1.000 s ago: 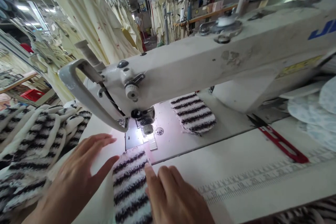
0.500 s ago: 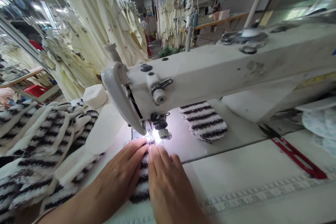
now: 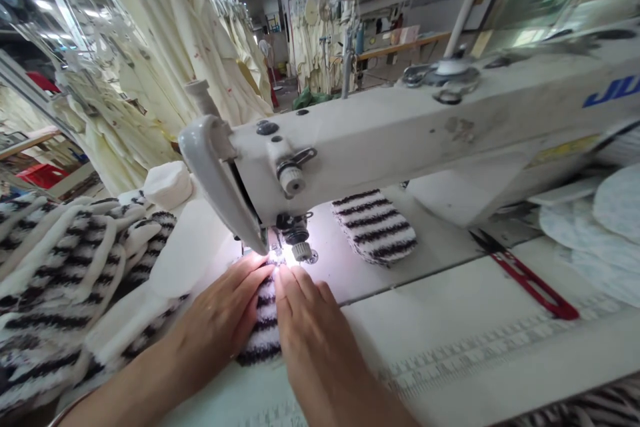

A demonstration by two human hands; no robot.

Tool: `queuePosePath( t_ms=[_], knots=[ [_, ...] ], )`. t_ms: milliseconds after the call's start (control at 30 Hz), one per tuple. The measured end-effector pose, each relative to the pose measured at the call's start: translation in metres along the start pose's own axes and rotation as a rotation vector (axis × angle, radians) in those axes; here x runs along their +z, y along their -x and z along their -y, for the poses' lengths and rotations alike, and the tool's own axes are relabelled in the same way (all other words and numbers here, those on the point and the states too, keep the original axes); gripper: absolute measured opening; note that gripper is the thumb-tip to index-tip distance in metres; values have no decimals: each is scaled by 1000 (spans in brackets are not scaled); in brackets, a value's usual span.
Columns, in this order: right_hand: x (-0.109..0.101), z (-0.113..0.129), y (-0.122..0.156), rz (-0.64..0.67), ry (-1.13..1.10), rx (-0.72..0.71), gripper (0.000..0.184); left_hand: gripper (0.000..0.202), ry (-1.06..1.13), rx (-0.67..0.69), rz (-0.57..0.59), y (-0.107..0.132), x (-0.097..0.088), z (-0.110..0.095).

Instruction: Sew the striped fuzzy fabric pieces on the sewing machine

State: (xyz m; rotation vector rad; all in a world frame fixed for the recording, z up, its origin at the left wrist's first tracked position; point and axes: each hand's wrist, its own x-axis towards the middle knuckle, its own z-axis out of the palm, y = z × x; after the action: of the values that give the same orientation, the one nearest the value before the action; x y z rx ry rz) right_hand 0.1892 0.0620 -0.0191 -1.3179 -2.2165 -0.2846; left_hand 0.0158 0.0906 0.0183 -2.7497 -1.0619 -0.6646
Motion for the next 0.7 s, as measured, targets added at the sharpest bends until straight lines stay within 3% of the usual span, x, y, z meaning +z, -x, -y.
queuePosePath(
  t_ms=[100,200,333,700],
  knots=[
    [-12,-22,-5,137,-251,-80,53,33,101,-88,0,1,-17,-5],
    [-27,-41,-14,218,-492,-164,42,16,244,-246,87,8,-33,-8],
    [-32,-45,-22,231,-405,-247,33,8,340,-334,219,20,-33,-7],
    [-28,-40,-24,187,-333,-234,26,10,383,-309,227,17,-30,-13]
  ],
)
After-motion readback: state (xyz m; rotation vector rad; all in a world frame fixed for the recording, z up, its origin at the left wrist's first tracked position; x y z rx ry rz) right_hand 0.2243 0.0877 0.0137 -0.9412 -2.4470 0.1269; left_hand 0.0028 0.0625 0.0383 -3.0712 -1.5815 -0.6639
